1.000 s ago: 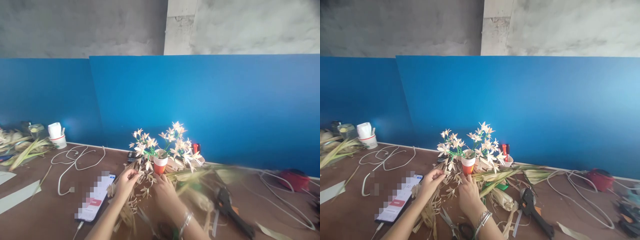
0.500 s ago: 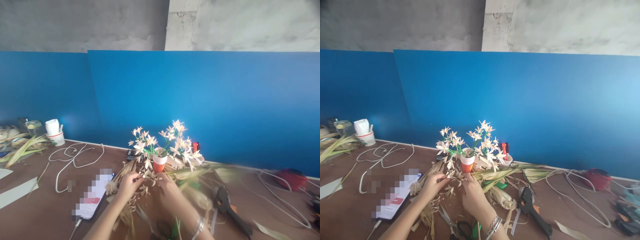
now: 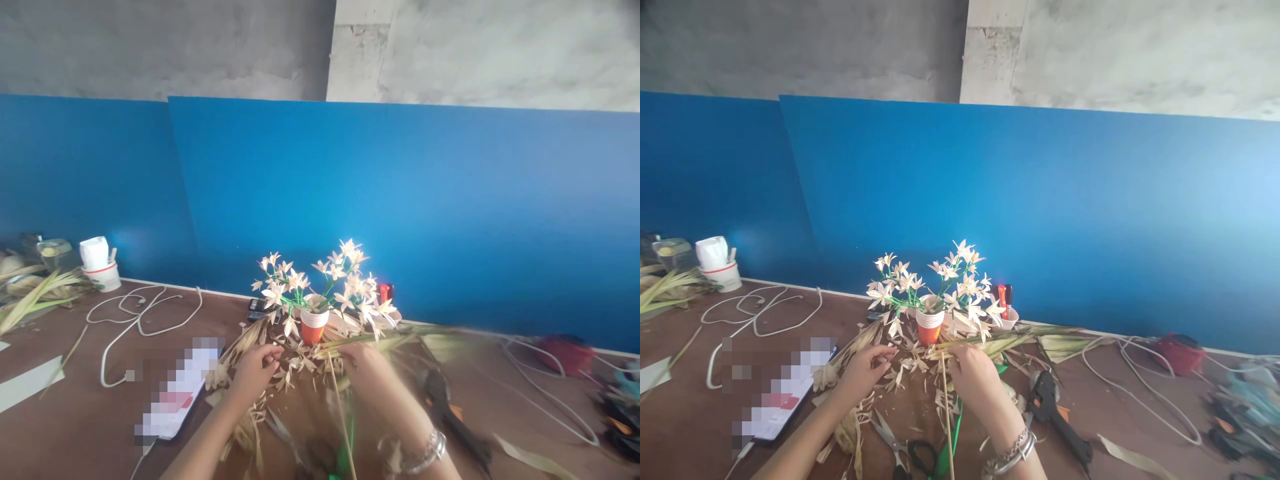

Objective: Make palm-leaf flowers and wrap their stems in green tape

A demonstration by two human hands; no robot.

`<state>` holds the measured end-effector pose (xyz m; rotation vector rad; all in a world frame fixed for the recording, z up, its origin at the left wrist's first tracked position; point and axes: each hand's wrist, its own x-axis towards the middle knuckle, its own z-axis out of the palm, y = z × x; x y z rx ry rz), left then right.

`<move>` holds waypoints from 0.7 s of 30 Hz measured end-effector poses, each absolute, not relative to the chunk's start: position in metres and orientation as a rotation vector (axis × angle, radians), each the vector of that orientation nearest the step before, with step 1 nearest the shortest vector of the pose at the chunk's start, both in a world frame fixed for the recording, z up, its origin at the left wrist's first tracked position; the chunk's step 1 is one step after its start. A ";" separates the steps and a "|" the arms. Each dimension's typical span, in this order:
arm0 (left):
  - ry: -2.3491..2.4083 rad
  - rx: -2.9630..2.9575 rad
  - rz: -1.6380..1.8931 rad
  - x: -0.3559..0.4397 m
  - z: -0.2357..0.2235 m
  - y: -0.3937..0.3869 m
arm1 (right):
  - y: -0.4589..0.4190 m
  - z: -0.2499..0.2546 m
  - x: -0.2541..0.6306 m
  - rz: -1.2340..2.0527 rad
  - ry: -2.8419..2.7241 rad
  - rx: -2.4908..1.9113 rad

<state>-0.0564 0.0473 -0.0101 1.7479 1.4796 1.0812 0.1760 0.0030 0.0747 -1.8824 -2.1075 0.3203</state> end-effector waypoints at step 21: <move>1.525 1.931 1.294 -0.067 -0.018 0.057 | -0.003 0.065 0.169 0.356 -2.140 -2.273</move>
